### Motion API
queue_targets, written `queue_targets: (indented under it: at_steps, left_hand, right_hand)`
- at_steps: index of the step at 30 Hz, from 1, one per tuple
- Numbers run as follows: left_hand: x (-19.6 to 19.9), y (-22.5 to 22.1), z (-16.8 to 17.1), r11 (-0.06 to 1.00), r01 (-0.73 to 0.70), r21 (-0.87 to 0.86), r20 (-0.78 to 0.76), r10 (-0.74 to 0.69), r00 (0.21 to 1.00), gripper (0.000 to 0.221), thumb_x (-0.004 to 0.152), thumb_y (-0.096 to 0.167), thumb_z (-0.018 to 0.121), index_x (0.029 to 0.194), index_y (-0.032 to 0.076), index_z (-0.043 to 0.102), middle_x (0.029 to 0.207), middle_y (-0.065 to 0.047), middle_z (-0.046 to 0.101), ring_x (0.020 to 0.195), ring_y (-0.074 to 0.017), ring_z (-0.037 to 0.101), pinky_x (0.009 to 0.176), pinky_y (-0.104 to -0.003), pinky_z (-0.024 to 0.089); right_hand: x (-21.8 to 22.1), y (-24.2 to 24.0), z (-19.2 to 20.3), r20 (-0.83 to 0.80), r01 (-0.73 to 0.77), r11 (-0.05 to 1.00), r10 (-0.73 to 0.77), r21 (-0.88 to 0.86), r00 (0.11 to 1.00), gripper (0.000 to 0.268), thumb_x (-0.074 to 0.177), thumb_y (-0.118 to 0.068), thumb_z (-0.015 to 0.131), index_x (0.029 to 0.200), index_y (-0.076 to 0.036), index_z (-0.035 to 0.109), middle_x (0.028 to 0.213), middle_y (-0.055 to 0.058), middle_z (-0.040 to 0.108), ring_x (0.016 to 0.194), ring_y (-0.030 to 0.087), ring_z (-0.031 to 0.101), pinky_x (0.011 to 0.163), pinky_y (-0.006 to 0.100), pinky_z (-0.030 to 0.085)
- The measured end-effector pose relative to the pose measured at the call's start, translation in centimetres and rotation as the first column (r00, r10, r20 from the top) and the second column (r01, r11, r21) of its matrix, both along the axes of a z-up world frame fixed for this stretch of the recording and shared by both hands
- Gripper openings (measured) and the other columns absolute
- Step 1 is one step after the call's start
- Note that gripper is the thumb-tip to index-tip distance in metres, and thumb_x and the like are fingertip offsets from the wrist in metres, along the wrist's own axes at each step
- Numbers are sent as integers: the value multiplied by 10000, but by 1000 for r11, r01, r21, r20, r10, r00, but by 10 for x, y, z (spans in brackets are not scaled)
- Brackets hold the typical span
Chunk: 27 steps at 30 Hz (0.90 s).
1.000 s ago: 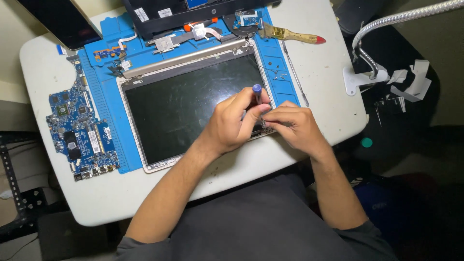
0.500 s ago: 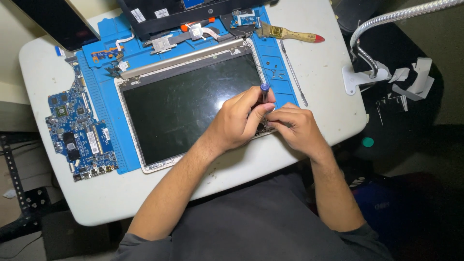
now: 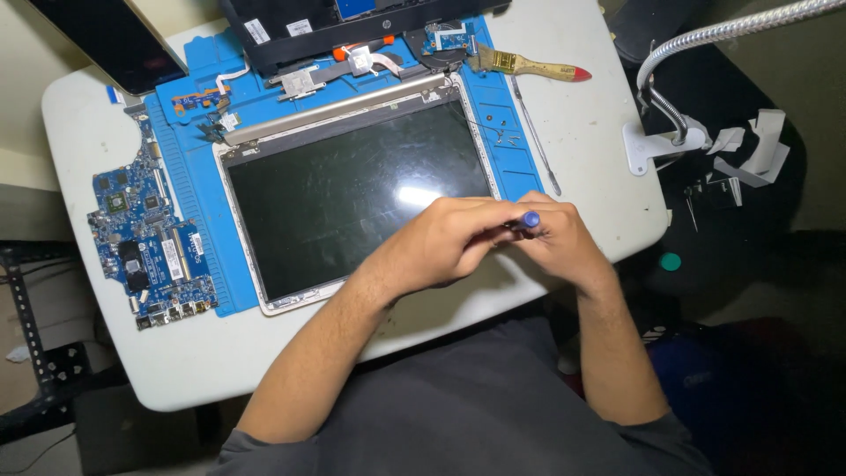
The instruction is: Disassembling a laptop screen assembly by prying off the bezel and unscrewing the LCD panel.
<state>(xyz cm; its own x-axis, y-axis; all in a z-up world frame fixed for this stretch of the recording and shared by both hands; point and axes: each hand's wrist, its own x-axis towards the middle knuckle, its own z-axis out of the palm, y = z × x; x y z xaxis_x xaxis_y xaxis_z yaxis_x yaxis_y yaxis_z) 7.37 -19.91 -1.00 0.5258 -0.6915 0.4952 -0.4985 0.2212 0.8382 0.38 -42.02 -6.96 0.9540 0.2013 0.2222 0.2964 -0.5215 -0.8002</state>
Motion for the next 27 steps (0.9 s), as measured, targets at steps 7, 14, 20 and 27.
queue_targets:
  at_steps: [7,14,20,27]
  left_hand:
    - [-16,-10,0,993,-116,-3,40,116,992,199,972,-1,670,1162,55,689,886,-138,737,835,-350,735,764,-444,613]
    - [-20,-22,-20,923,-384,6,135,380,915,138,883,156,774,955,160,657,753,19,668,707,-211,690,650,-346,582]
    - [-17,-33,-29,881,-472,23,287,446,847,254,824,235,786,824,210,534,654,71,488,633,-176,601,572,-318,513]
    - [-22,-9,22,994,-70,80,85,63,994,323,1105,112,510,1423,54,499,1135,-189,713,1125,-403,684,894,-496,564]
  right_hand:
    - [-3,0,30,56,-39,997,36,59,998,185,807,-4,844,950,-80,752,843,67,748,761,290,676,721,376,533]
    - [-10,14,16,124,167,961,-198,220,972,308,716,94,883,953,-26,727,708,57,705,619,148,630,568,228,532]
    - [-11,20,14,200,208,943,-263,259,944,356,747,11,933,979,-10,664,717,97,724,619,146,649,607,259,538]
    - [-15,4,9,212,228,961,-257,156,943,433,835,-41,884,1042,-5,505,940,169,729,780,278,721,701,355,564]
